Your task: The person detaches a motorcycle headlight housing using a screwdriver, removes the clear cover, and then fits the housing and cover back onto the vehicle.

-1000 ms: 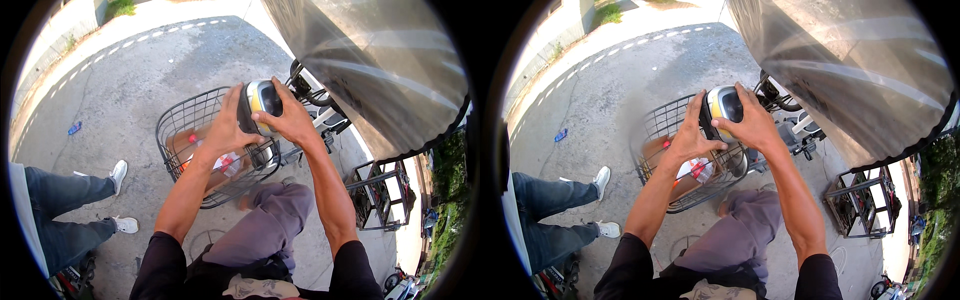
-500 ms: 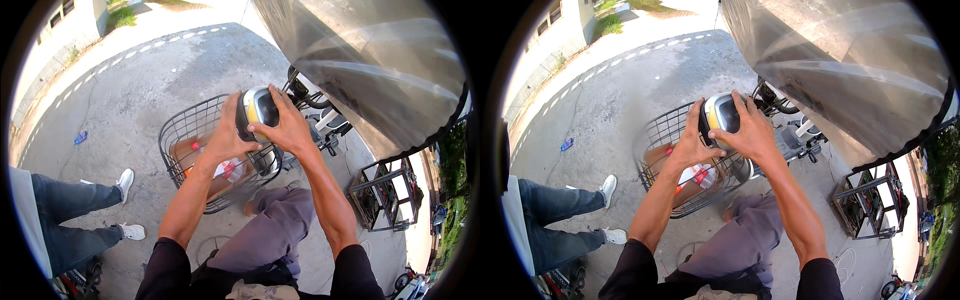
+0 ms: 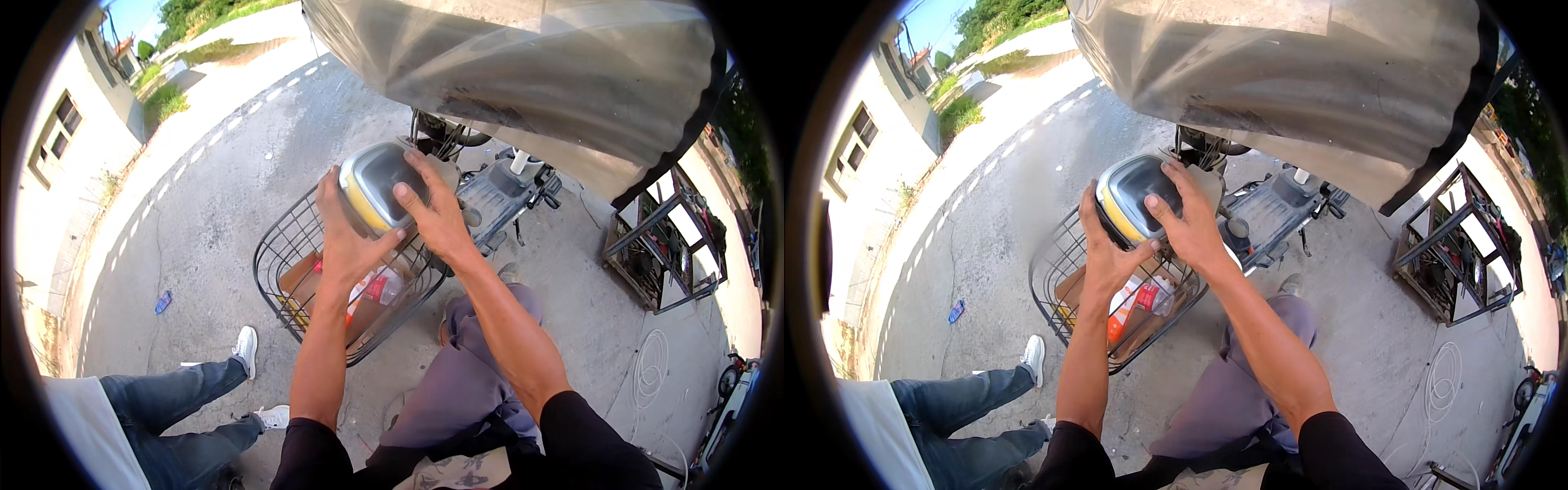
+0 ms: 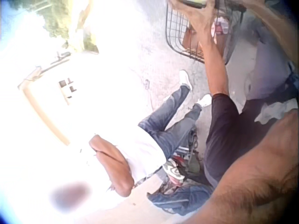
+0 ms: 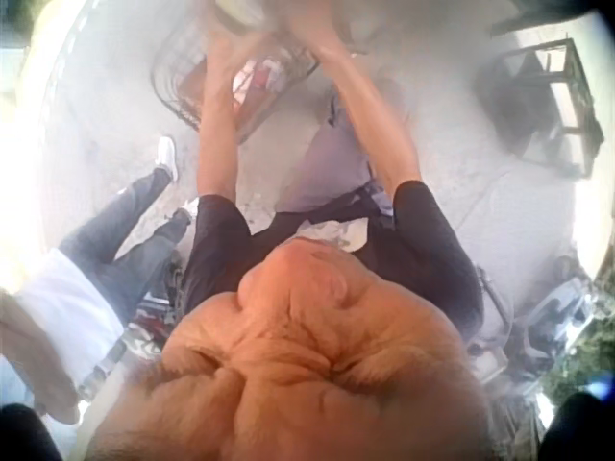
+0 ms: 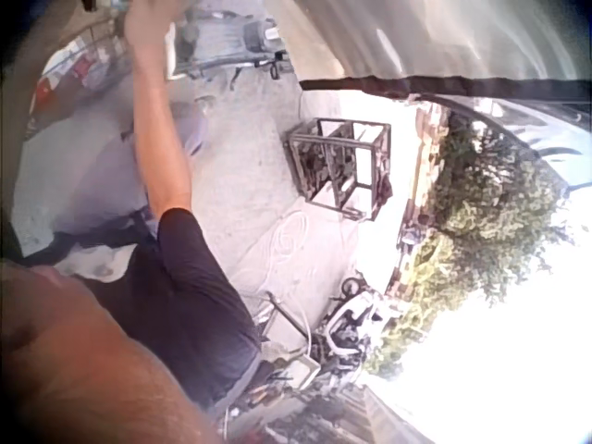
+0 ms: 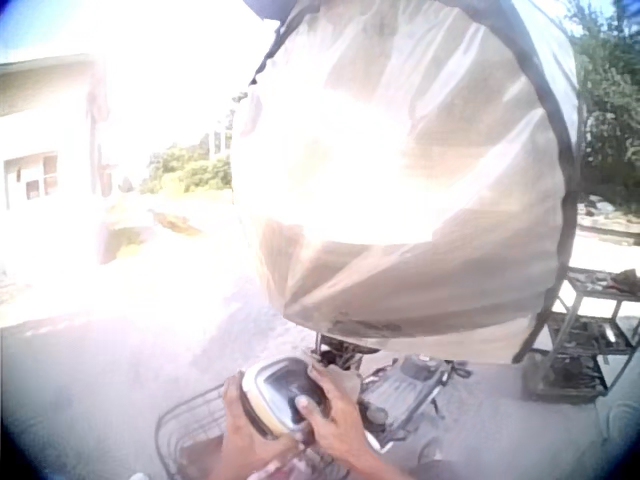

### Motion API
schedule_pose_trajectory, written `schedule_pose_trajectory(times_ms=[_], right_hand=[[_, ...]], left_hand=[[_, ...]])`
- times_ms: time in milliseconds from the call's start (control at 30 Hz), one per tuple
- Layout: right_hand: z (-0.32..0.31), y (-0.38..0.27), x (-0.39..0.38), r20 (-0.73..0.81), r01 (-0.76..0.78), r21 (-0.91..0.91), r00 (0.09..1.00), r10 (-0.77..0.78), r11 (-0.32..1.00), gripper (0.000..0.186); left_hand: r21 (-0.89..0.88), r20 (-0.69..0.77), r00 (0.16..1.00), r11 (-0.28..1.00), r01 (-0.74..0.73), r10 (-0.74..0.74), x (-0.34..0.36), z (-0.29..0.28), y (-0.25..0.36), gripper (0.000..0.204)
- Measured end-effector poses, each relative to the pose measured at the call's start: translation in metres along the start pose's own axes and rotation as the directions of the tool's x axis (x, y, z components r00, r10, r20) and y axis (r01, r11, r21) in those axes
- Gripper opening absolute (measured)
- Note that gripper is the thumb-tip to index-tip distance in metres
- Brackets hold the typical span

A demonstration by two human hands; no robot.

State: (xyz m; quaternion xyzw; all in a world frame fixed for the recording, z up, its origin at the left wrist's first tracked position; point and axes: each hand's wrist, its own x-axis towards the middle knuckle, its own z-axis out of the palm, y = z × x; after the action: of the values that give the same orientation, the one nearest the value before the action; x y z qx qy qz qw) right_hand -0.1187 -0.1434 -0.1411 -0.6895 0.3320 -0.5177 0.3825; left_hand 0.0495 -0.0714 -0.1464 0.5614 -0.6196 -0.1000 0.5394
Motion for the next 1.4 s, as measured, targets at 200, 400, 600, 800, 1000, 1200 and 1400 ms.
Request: schedule_pose_trajectory(times_ms=[200, 400, 600, 800, 1000, 1200, 1400], right_hand=[[0.023, 0.028, -0.027, -0.247, 0.054, 0.215, 0.969, 0.001, 0.975, 0.058], [0.017, 0.033, -0.036, -0.238, -0.064, 0.494, 0.949, 0.206, 0.867, 0.060], [0.015, 0.028, -0.053, -0.066, -0.298, 0.739, 0.861, 0.505, 0.604, 0.059], [0.008, 0.018, -0.038, 0.220, -0.526, 0.712, 0.796, 0.564, 0.465, 0.067], [0.009, 0.027, -0.030, 0.315, -0.534, 0.757, 0.803, 0.506, 0.376, 0.073], [0.023, 0.043, -0.026, 0.110, -0.279, 0.707, 0.951, 0.288, 0.650, 0.086], [0.023, 0.034, -0.031, 0.126, -0.275, 0.742, 0.953, 0.276, 0.612, 0.096]], left_hand=[[0.322, -0.038, 0.977, 0.928, -0.187, 0.211, -0.006, 0.001, 0.001, 0.129], [0.494, 0.207, 0.928, 0.786, -0.371, 0.308, 0.018, -0.014, 0.038, 0.082], [0.575, 0.272, 0.931, 0.735, -0.359, 0.242, 0.031, -0.017, 0.043, 0.091], [0.661, 0.331, 0.941, 0.694, -0.284, 0.070, 0.052, -0.024, 0.064, 0.099], [0.624, 0.489, 0.869, 0.728, -0.285, -0.079, 0.089, -0.037, 0.054, 0.093], [0.454, 0.584, 0.761, 0.891, -0.015, -0.284, 0.115, -0.043, 0.050, 0.086], [0.419, 0.686, 0.674, 0.906, -0.060, -0.274, 0.129, -0.046, 0.039, 0.094]])
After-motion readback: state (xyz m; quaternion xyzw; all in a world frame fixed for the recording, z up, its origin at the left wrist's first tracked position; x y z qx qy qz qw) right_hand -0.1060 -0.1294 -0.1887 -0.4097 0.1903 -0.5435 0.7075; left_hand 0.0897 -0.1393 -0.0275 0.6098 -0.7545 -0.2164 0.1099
